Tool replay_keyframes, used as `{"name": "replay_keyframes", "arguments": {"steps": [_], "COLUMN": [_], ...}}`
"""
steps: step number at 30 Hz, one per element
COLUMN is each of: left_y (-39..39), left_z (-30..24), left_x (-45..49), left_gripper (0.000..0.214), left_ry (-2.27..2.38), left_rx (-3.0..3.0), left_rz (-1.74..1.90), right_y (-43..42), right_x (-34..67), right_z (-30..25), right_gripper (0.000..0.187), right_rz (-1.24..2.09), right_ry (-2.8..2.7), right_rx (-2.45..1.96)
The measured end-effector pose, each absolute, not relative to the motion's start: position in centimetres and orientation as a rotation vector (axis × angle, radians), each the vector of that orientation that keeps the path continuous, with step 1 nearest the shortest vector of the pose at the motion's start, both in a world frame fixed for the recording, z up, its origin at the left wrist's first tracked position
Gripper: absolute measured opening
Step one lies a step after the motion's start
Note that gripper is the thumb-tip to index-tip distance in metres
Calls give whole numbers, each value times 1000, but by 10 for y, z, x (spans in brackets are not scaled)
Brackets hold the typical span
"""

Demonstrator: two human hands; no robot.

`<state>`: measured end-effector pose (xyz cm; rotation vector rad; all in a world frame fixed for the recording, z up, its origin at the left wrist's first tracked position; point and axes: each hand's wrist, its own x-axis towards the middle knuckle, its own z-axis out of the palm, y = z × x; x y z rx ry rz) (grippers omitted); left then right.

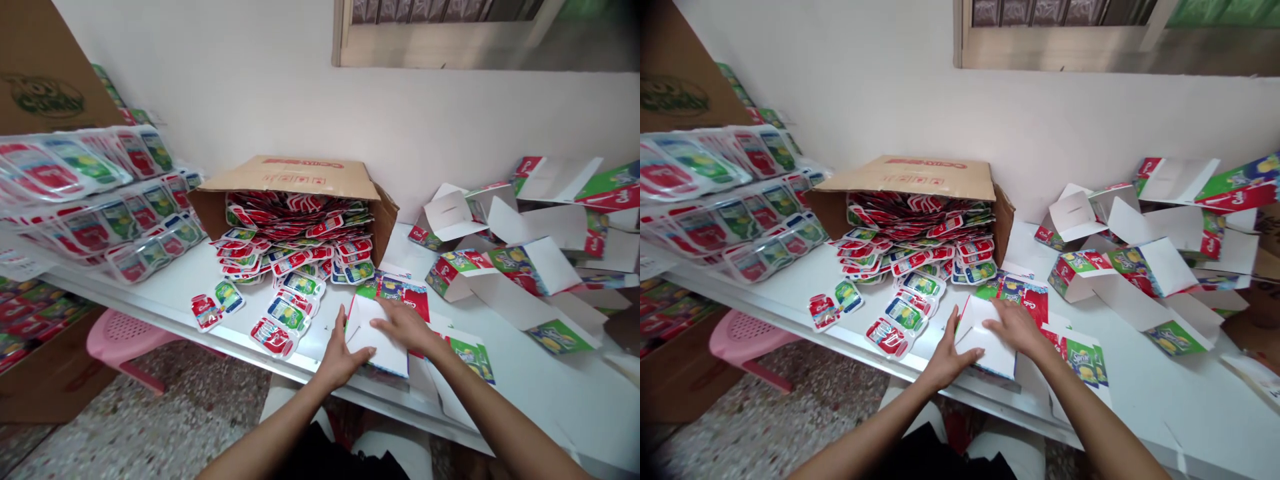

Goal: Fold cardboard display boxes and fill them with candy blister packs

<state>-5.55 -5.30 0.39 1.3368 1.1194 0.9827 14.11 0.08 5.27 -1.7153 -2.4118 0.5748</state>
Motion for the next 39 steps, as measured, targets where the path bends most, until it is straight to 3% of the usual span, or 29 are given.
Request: {"name": "replay_keyframes", "arguments": {"steps": [9,18,23,26,31,36,39], "left_y": [-51,-53,-62,-72,-77,-64,-56], "left_z": [-3,-3,6,8,14,28,23], "left_x": [-57,-58,-65,-73,-89,-90,-83], "left_gripper": [117,107,94,88,88,88,82], "left_ry": [1137,1197,1176,1119,959,774,841], "left_rx": [1272,1349,1380,1465,1761,2022,1792], "left_rz": [1003,1016,1026,1071,1118,1180,1327], "right_y": [-7,-10,-1,-2,-17,-28,-36], "right_x": [123,129,157,175,189,205,215], "right_z": [59,65,62,66,91,138,166], "right_gripper": [54,72,69,68,56,44,42], "right_rz": [142,435,1119,1322,1672,1782,1686], "right_ry": [-2491,-2481,-1962,-1712,-1660,-1514,-1431], "right_rx": [-1987,-1967,-1720,-1743,-1415,-1221,-1196]}}
